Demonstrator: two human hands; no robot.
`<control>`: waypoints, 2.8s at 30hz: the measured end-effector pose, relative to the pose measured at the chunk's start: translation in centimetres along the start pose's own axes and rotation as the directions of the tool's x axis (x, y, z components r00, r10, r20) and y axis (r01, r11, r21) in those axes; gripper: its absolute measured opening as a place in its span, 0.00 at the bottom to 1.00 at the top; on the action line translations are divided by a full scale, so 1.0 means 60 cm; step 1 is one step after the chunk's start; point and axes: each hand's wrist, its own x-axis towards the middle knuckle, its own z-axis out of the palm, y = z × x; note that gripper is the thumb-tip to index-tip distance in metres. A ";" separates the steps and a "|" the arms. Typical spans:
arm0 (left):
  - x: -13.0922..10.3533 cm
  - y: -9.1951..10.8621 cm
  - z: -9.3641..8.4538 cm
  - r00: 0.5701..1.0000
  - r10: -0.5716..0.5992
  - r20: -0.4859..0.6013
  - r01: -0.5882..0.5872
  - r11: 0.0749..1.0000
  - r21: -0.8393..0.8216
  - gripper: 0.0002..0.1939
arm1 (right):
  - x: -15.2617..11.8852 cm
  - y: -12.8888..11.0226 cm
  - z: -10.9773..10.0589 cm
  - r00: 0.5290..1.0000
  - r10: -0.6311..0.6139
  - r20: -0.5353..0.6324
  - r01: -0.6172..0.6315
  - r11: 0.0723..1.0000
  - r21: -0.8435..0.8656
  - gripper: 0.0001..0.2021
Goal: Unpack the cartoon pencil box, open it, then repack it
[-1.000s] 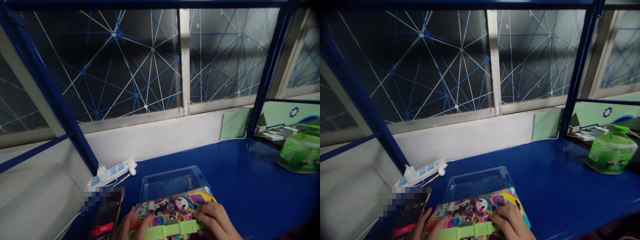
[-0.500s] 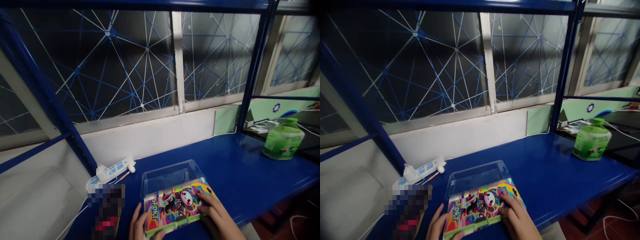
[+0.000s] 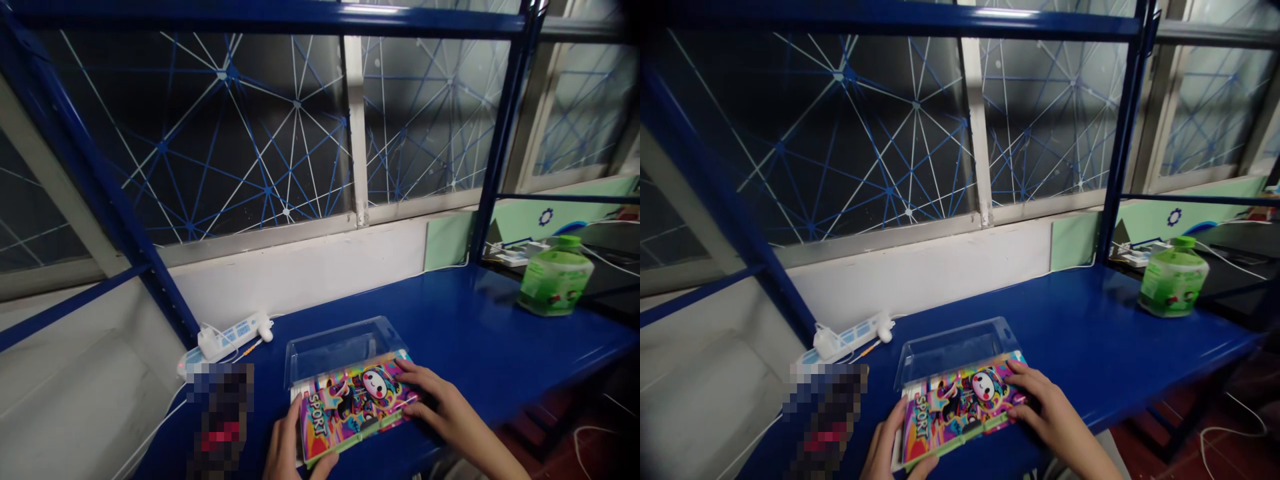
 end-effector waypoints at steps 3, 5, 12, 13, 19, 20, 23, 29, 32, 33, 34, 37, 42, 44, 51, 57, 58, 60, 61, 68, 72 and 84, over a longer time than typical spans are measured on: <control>0.002 -0.003 0.007 0.999 0.050 -0.003 -0.049 0.995 0.086 0.39 | 0.000 -0.005 0.001 0.999 -0.010 -0.044 0.010 1.000 -0.003 0.18; 0.004 -0.001 0.010 0.997 0.076 0.013 -0.077 0.986 0.147 0.39 | -0.003 -0.010 0.002 0.998 -0.019 -0.055 0.018 1.000 -0.019 0.17; 0.012 0.005 -0.002 1.000 0.007 0.030 -0.012 0.988 0.156 0.41 | -0.010 -0.014 0.003 0.992 -0.083 -0.098 0.078 0.995 -0.056 0.17; 0.013 0.005 -0.003 1.000 0.013 0.026 -0.016 0.990 0.138 0.42 | -0.011 -0.013 0.003 0.991 -0.089 -0.104 0.083 0.994 -0.064 0.17; 0.014 0.006 -0.003 1.000 0.020 0.004 -0.020 0.993 0.114 0.44 | -0.013 -0.016 0.004 0.982 -0.127 -0.139 0.110 0.987 -0.118 0.16; 0.014 0.005 -0.002 1.000 0.017 0.001 -0.017 0.994 0.112 0.45 | -0.013 -0.017 0.004 0.982 -0.129 -0.138 0.112 0.986 -0.120 0.15; 0.015 0.003 0.001 1.000 0.002 -0.014 -0.001 0.995 0.100 0.49 | -0.011 -0.018 0.008 0.984 -0.115 -0.135 0.103 0.990 -0.092 0.14; 0.011 0.007 0.005 1.000 -0.011 0.011 0.009 0.989 0.147 0.54 | 0.001 -0.015 0.012 0.973 -0.036 -0.229 0.048 0.998 0.049 0.14; 0.010 0.011 0.006 1.000 -0.006 -0.003 0.007 0.978 0.211 0.54 | 0.017 -0.022 0.009 0.959 0.041 -0.279 -0.019 0.996 0.083 0.15; 0.009 0.011 0.006 1.000 -0.004 -0.012 0.007 0.974 0.227 0.54 | 0.025 -0.025 0.009 0.949 0.066 -0.308 -0.042 0.995 0.086 0.16; 0.009 0.010 0.007 1.000 0.004 -0.019 0.001 0.972 0.236 0.54 | 0.034 -0.029 0.009 0.937 0.089 -0.339 -0.062 0.994 0.087 0.17; 0.007 0.002 0.011 0.999 0.043 -0.025 -0.036 0.972 0.234 0.57 | 0.065 -0.037 0.014 0.897 0.153 -0.414 -0.116 0.987 0.112 0.18; 0.004 -0.005 0.012 0.990 0.138 -0.018 -0.126 0.946 0.300 0.57 | 0.088 -0.028 0.026 0.857 0.226 -0.463 -0.164 0.972 0.170 0.19; 0.004 0.001 0.008 0.982 0.188 -0.003 -0.177 0.926 0.333 0.56 | 0.084 -0.019 0.027 0.859 0.242 -0.452 -0.177 0.967 0.181 0.20; 0.002 0.024 -0.002 0.979 0.202 0.013 -0.193 0.916 0.352 0.56 | 0.065 -0.015 0.019 0.896 0.256 -0.364 -0.194 0.961 0.200 0.22; -0.001 0.015 0.004 0.986 0.166 0.030 -0.166 0.918 0.361 0.56 | 0.031 -0.015 0.027 0.955 0.199 -0.222 -0.151 0.965 0.214 0.26; -0.001 0.014 0.005 0.986 0.164 0.031 -0.164 0.916 0.367 0.56 | 0.022 -0.013 0.029 0.964 0.183 -0.192 -0.143 0.968 0.205 0.28; -0.002 0.012 0.005 0.986 0.164 0.028 -0.163 0.918 0.361 0.55 | 0.009 -0.009 0.032 0.977 0.158 -0.145 -0.132 0.975 0.176 0.34; -0.002 0.012 0.005 0.986 0.163 0.023 -0.161 0.923 0.350 0.54 | 0.004 -0.009 0.032 0.980 0.152 -0.132 -0.129 0.978 0.167 0.37; -0.005 0.009 0.003 0.993 0.103 -0.048 -0.093 0.979 0.179 0.44 | 0.000 0.002 0.032 0.995 0.073 -0.072 -0.058 0.978 0.201 0.59; -0.007 0.012 0.004 0.992 0.054 -0.110 -0.043 0.994 0.103 0.38 | -0.004 0.003 0.034 0.981 0.174 -0.088 -0.154 0.969 0.193 0.55; -0.003 0.015 0.003 0.968 0.216 -0.124 -0.189 0.961 0.200 0.40 | -0.011 -0.017 0.037 0.944 0.226 -0.241 -0.221 0.974 0.050 0.28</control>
